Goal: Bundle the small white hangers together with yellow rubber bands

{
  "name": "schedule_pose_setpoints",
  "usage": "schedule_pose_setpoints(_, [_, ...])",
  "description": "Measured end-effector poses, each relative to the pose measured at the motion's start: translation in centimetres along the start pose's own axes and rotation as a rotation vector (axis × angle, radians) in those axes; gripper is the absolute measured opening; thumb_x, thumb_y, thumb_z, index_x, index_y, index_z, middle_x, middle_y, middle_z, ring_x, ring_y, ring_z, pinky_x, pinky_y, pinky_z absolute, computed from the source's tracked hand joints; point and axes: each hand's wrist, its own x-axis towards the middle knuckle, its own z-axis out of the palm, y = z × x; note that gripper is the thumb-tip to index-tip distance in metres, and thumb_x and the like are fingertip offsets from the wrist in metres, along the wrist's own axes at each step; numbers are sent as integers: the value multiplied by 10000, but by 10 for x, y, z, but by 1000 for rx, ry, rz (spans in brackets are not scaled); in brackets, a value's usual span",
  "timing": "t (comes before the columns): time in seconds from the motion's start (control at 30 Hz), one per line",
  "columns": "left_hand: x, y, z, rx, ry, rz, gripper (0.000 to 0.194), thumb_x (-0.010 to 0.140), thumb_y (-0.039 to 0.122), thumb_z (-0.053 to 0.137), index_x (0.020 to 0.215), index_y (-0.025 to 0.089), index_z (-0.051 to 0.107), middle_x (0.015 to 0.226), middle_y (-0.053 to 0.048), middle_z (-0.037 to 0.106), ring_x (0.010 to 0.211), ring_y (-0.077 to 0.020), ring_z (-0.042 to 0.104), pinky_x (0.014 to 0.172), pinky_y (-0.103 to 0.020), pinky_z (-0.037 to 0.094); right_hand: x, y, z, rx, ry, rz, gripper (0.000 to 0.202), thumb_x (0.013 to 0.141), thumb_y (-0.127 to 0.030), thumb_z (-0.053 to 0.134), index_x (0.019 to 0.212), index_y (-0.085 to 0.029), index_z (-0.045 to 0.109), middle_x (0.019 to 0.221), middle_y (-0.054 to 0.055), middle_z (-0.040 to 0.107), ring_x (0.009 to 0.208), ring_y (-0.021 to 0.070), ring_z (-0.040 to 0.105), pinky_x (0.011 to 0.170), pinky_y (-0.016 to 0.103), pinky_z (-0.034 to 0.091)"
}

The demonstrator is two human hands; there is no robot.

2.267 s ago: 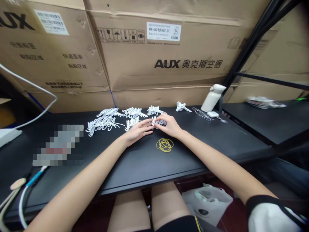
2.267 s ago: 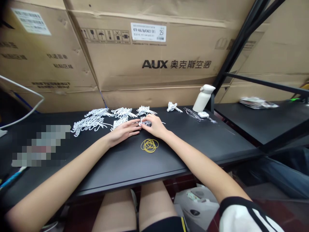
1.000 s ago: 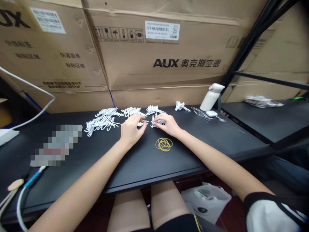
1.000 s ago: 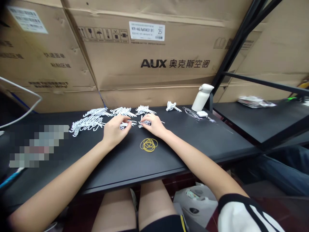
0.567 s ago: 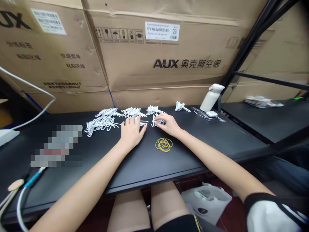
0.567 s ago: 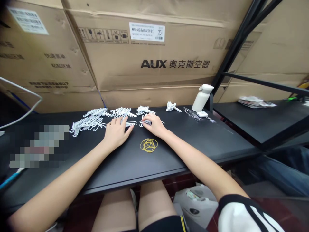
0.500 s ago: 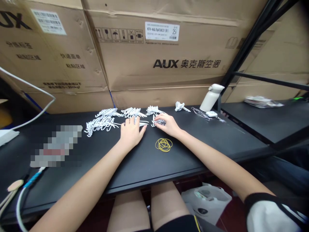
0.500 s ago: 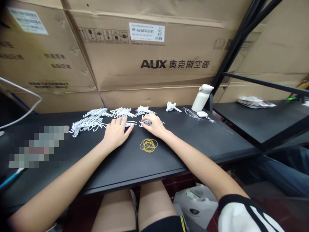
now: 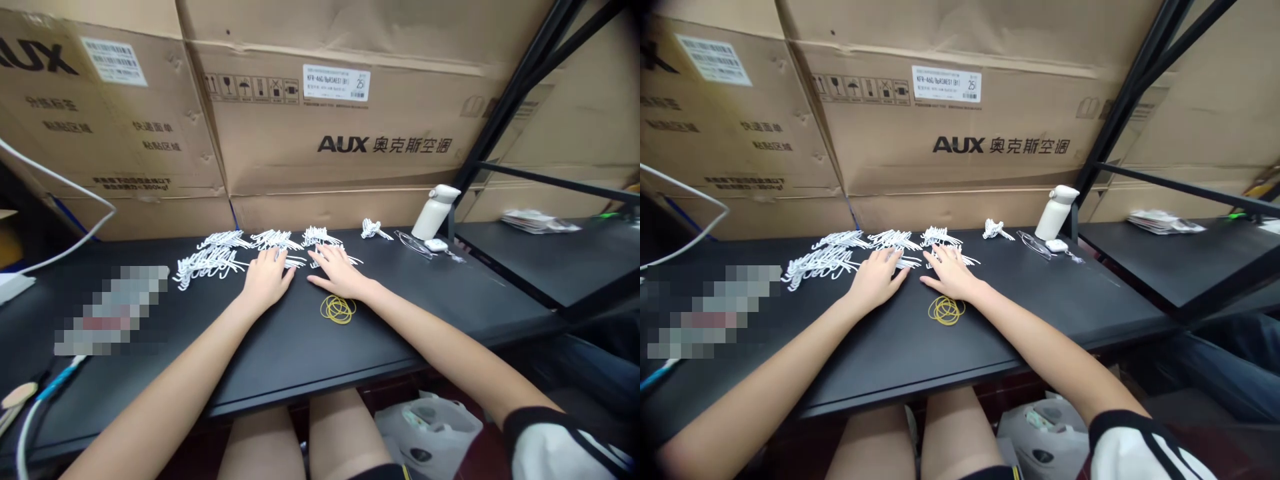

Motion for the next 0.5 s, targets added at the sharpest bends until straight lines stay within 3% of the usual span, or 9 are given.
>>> schedule_pose_setpoints(0.1, [1,-2,0,-7,27,9,447,906,362,402,1249,114,544,1290,-193,536,1173,-337,483,919,-463,417,3,4,-3,109,83,0,575,902,-494,457,1377,-169,433,1461,161,382,1368,316,319,1105,532,240])
schedule_pose_setpoints(0.17, [0,-1,-1,-10,82,11,430,893,342,426,1249,129,543,1307,-192,523,1201,-334,465,1003,-504,336,5,14,-11,189,248,11,492,898,-462,482,1295,-174,515,1389,146,479,1316,278,400,1089,480,298])
schedule_pose_setpoints(0.27, [0,1,-3,-33,173,10,394,875,321,453,1214,148,558,1340,-194,489,1262,-348,403,1068,-573,191,6,44,-27,219,539,56,282,875,-379,529,1022,-173,655,1189,126,625,1158,248,534,1030,424,376])
schedule_pose_setpoints(0.33, [0,3,-3,-100,207,11,358,868,310,459,1176,165,570,1341,-181,486,1276,-340,386,1073,-570,177,4,74,-35,193,671,194,213,860,-322,526,911,-170,666,1063,114,666,1048,241,581,974,416,416])
schedule_pose_setpoints(0.4, [1,5,-3,-195,238,18,324,865,301,463,1146,184,575,1324,-159,498,1271,-317,395,1074,-534,208,0,106,-38,133,722,392,209,812,-287,555,917,-143,663,1008,130,671,997,260,588,940,426,430])
schedule_pose_setpoints(0.5, [2,6,-1,-305,285,35,324,854,293,477,1147,181,559,1298,-144,517,1238,-296,424,1052,-479,271,-4,143,-31,79,641,587,273,774,-250,562,994,-112,647,1091,160,647,1055,283,570,967,434,409])
